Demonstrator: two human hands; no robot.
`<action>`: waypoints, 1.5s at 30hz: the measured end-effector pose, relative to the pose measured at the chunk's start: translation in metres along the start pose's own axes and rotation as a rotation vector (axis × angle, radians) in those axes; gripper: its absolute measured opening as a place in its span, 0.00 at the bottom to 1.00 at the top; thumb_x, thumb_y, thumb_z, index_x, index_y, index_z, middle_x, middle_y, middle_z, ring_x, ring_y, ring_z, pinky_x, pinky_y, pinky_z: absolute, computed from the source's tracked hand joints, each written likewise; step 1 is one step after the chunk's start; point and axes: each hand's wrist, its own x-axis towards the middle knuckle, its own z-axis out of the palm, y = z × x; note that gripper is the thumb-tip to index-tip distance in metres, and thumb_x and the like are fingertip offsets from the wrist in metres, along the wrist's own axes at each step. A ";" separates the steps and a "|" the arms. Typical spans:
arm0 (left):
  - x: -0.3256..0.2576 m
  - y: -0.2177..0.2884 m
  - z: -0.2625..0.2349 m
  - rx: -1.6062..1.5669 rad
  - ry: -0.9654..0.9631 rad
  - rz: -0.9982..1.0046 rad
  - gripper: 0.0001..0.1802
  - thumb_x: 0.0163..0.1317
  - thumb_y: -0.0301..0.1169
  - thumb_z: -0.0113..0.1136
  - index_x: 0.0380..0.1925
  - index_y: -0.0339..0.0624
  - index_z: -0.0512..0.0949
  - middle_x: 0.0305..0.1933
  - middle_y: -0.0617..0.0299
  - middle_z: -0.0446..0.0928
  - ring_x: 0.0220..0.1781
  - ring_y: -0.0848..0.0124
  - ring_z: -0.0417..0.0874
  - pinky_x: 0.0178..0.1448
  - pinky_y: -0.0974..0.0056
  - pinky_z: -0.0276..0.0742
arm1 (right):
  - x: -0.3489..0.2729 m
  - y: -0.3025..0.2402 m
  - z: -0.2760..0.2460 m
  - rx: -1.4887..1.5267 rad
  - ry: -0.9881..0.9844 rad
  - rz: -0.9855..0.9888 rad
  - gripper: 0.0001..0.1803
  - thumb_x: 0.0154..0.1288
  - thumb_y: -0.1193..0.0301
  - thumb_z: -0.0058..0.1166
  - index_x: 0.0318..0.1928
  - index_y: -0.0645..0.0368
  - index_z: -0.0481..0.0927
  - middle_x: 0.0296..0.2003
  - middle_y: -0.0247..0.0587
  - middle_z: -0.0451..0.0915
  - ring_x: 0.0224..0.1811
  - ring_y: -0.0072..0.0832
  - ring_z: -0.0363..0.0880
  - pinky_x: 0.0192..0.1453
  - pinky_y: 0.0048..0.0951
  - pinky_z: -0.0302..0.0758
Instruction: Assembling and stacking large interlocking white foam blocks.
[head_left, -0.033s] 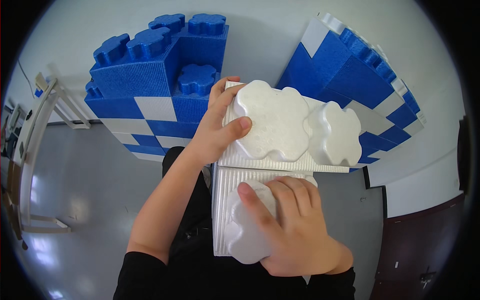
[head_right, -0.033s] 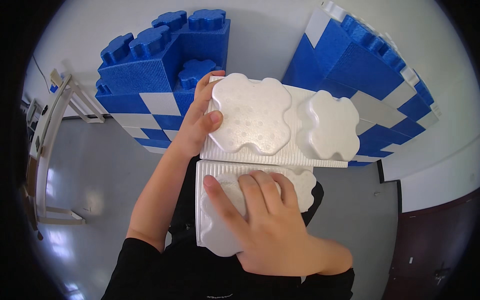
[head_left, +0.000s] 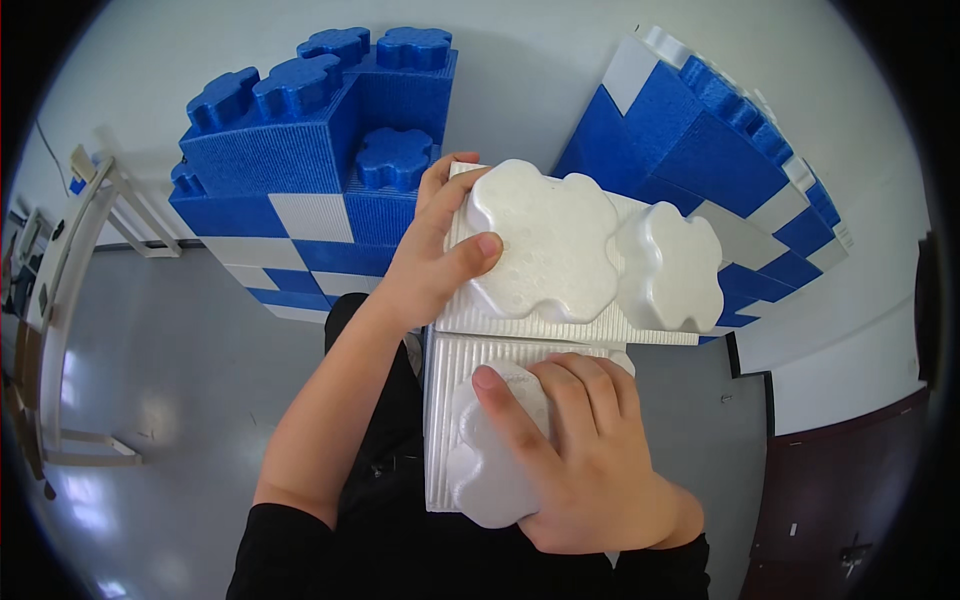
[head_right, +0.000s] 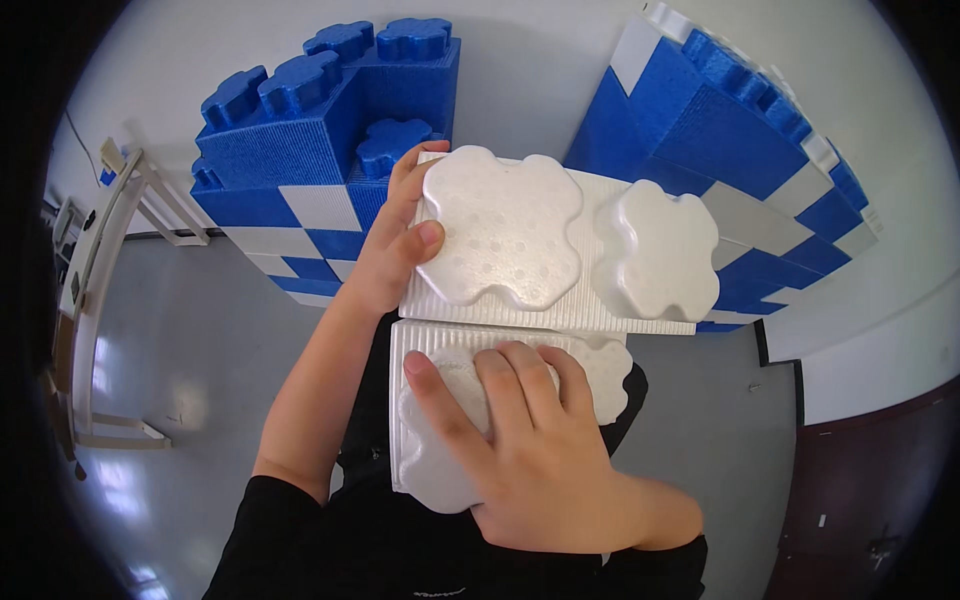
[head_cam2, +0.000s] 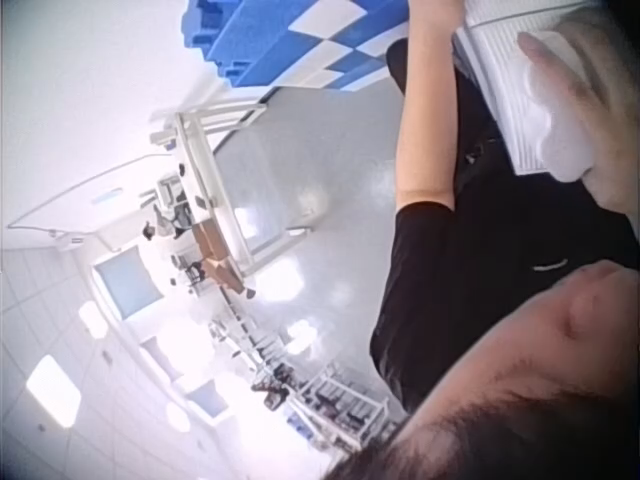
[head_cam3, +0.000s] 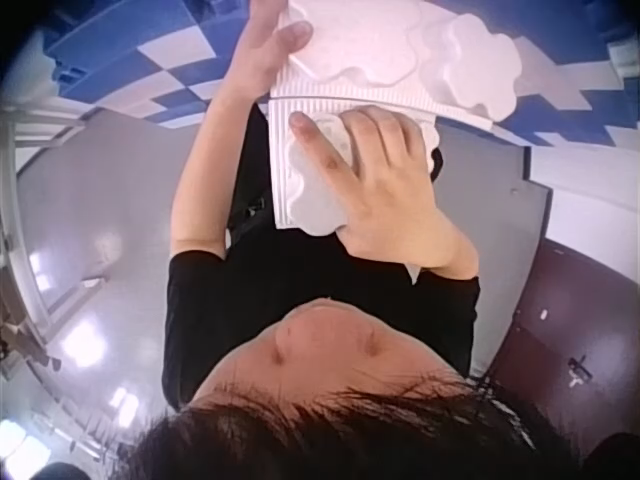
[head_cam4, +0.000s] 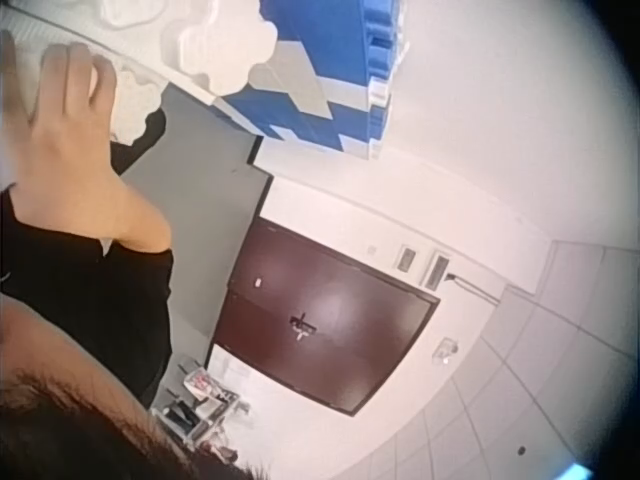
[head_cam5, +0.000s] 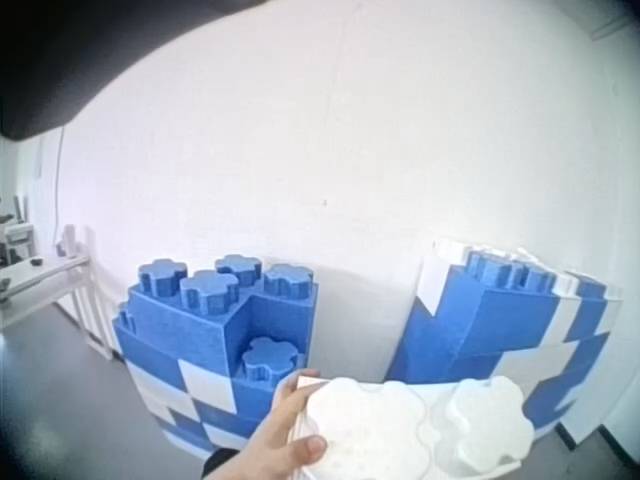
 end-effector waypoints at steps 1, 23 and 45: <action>-0.001 0.000 -0.001 -0.004 0.003 -0.005 0.47 0.59 0.55 0.66 0.73 0.34 0.71 0.81 0.43 0.50 0.84 0.45 0.54 0.84 0.43 0.54 | 0.001 0.000 0.005 -0.015 -0.001 0.002 0.58 0.41 0.73 0.69 0.80 0.57 0.67 0.55 0.62 0.75 0.61 0.55 0.73 0.68 0.58 0.67; -0.018 0.005 0.003 0.045 -0.017 0.008 0.51 0.59 0.62 0.65 0.74 0.39 0.70 0.82 0.41 0.50 0.85 0.44 0.51 0.85 0.40 0.50 | -0.015 0.006 0.027 0.085 0.052 0.014 0.58 0.38 0.68 0.71 0.79 0.55 0.70 0.56 0.60 0.76 0.63 0.54 0.75 0.72 0.58 0.67; -0.016 0.008 0.004 0.056 0.028 -0.048 0.56 0.53 0.69 0.65 0.74 0.40 0.71 0.82 0.41 0.50 0.86 0.43 0.51 0.85 0.38 0.52 | -0.063 0.065 0.076 0.493 0.820 0.140 0.30 0.73 0.50 0.61 0.55 0.67 0.80 0.56 0.58 0.76 0.61 0.45 0.74 0.64 0.44 0.72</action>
